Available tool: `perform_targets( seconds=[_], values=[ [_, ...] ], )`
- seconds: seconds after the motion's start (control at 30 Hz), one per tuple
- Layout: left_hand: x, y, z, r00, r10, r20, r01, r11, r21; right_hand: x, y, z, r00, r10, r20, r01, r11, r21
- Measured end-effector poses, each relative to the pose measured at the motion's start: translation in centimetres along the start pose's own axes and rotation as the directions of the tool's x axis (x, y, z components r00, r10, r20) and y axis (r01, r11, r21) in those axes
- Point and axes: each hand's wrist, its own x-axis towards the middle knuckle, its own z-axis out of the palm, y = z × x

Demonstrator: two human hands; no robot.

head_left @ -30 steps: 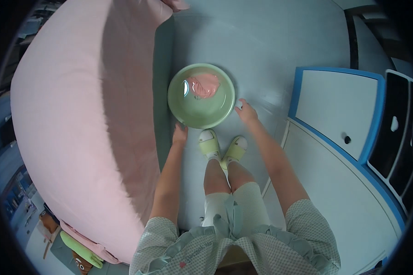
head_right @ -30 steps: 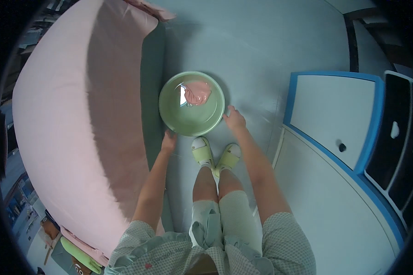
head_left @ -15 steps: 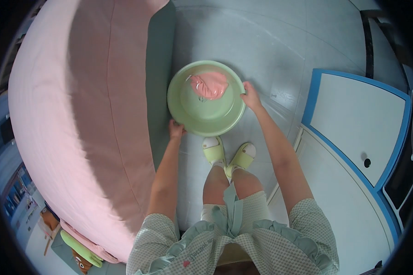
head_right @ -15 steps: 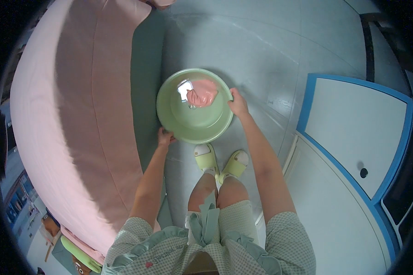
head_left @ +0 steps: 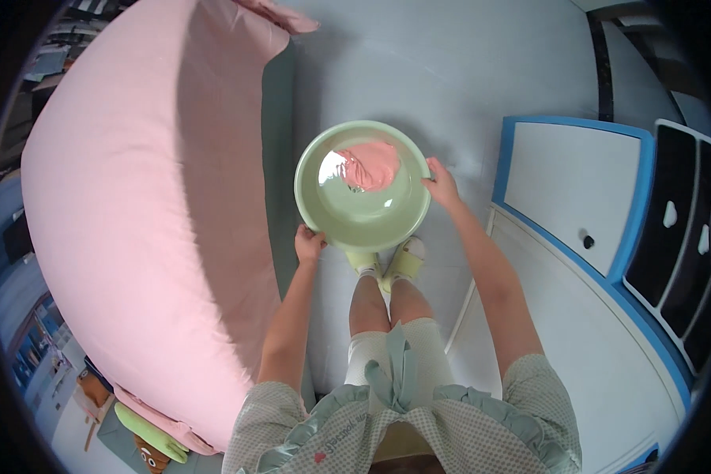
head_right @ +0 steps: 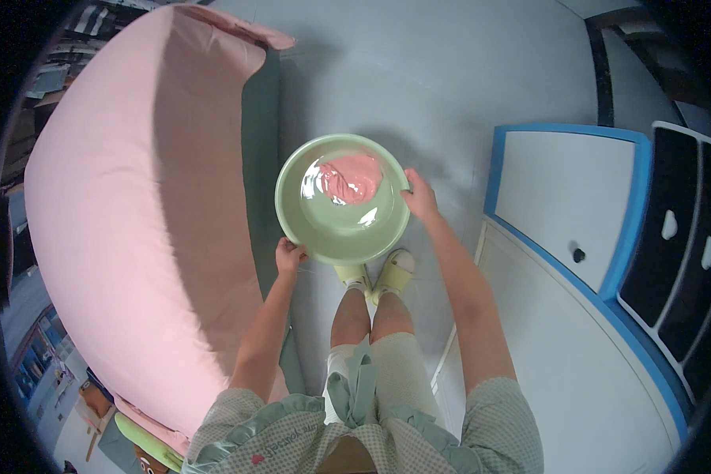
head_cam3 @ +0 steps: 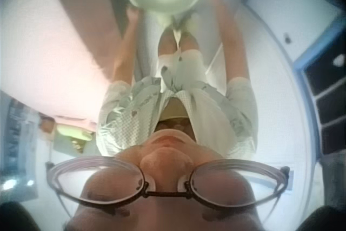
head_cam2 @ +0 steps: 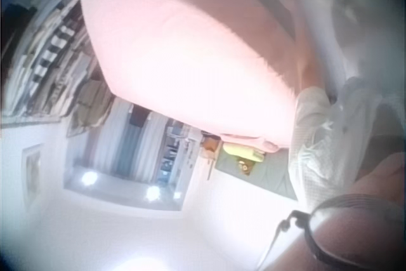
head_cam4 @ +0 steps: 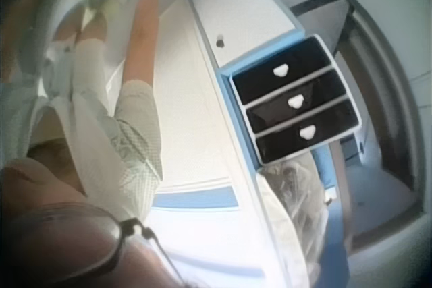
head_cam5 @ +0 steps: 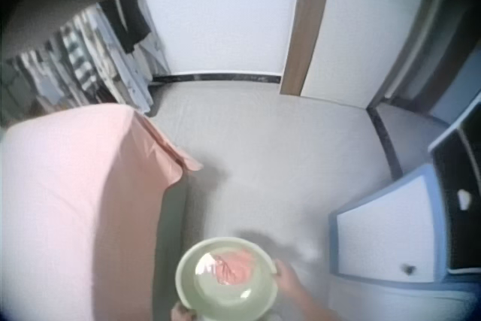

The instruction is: The person uses a lint roller on a bedsheet, then washes a pink cloth in a basin of water and uses it to wipe the headboard of the bed and a plastic storage container.

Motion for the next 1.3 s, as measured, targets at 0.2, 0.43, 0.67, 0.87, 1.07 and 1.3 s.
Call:
perform_targets(
  seconds=[0.2,0.43,0.67,0.87,1.07,1.3],
  values=[
    [-7.5,7.7,0.0,0.999,0.041,0.029,-0.043,0.998,0.056,-7.6,-5.3,-5.8,0.986,-0.08,-0.145,0.099,0.987,0.129],
    [-16.5,18.8,-2.1,0.977,0.21,0.048,-0.212,0.977,0.033,-16.0,-16.7,-12.2,0.962,-0.139,-0.234,0.195,0.952,0.236],
    [-24.1,29.2,-6.1,0.89,0.455,-0.041,-0.417,0.845,0.335,-22.3,-30.0,-17.2,0.934,-0.167,-0.315,0.242,0.946,0.215],
    [-32.7,41.8,-5.2,0.775,0.63,0.042,-0.611,0.732,0.3,-27.2,-37.7,-22.4,0.96,-0.076,-0.271,0.19,0.884,0.427],
    [-37.4,50.5,-4.9,0.773,0.63,0.074,-0.629,0.744,0.226,-27.6,-43.4,-25.8,0.925,-0.183,-0.333,0.318,0.854,0.412],
    [-37.9,55.6,-3.6,0.733,0.675,-0.083,-0.667,0.737,0.105,-23.7,-50.1,-30.6,0.889,-0.276,-0.365,0.411,0.832,0.372]
  ],
)
